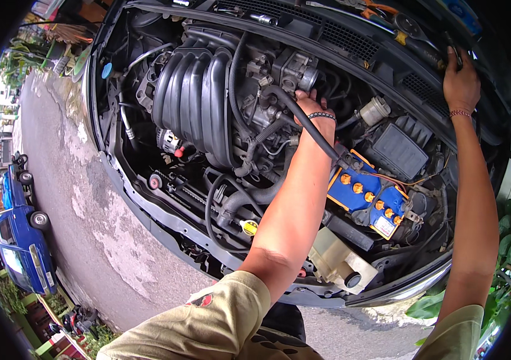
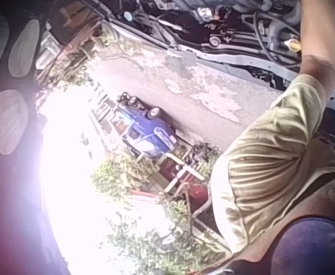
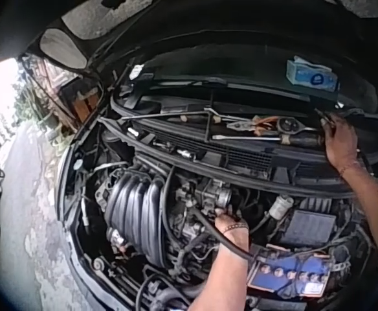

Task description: The person is dismantling and inspecting parts of a car engine using various hand tools.

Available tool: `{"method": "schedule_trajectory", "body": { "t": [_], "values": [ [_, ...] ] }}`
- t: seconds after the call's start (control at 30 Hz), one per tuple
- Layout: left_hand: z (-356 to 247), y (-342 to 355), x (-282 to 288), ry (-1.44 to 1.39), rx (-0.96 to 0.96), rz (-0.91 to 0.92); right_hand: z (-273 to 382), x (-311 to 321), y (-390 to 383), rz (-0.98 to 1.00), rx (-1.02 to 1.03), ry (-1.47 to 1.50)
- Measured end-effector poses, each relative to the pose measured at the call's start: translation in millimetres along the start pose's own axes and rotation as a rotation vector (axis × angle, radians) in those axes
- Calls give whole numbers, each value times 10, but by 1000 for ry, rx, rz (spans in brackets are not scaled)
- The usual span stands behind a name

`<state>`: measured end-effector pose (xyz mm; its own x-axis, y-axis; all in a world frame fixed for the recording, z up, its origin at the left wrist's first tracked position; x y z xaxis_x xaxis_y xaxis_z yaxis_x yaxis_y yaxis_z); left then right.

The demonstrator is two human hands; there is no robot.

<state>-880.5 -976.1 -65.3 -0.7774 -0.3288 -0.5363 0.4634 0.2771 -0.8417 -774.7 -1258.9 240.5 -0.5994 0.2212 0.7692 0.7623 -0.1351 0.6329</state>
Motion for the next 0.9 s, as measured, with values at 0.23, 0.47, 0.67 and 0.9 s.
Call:
{"method": "schedule_trajectory", "body": {
  "t": [0.23,0.47,0.67,0.9],
  "values": [
    [-12,56,44,-27,-24,46,35,-19,-5,43,-15,28],
    [-42,144,66,-3,-60,54,36,-32,-1,57,-4,5],
    [-91,118,108,-7,-96,41,47,-11,7,64,-21,16],
    [-124,92,-9,74,-77,162,83,35,-4,65,-5,19]
  ]
}}
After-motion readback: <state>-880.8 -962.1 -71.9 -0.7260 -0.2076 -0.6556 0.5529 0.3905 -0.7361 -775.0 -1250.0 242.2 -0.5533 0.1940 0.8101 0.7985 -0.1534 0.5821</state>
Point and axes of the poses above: each hand's wrist, its own y-axis towards the middle knuckle, its own x-axis out of the back of the hand, z = x × y, the point moved 9 cm from there along y, towards the middle knuckle, and after that the axes turned 15 degrees about -y, right-handed, at the moved point
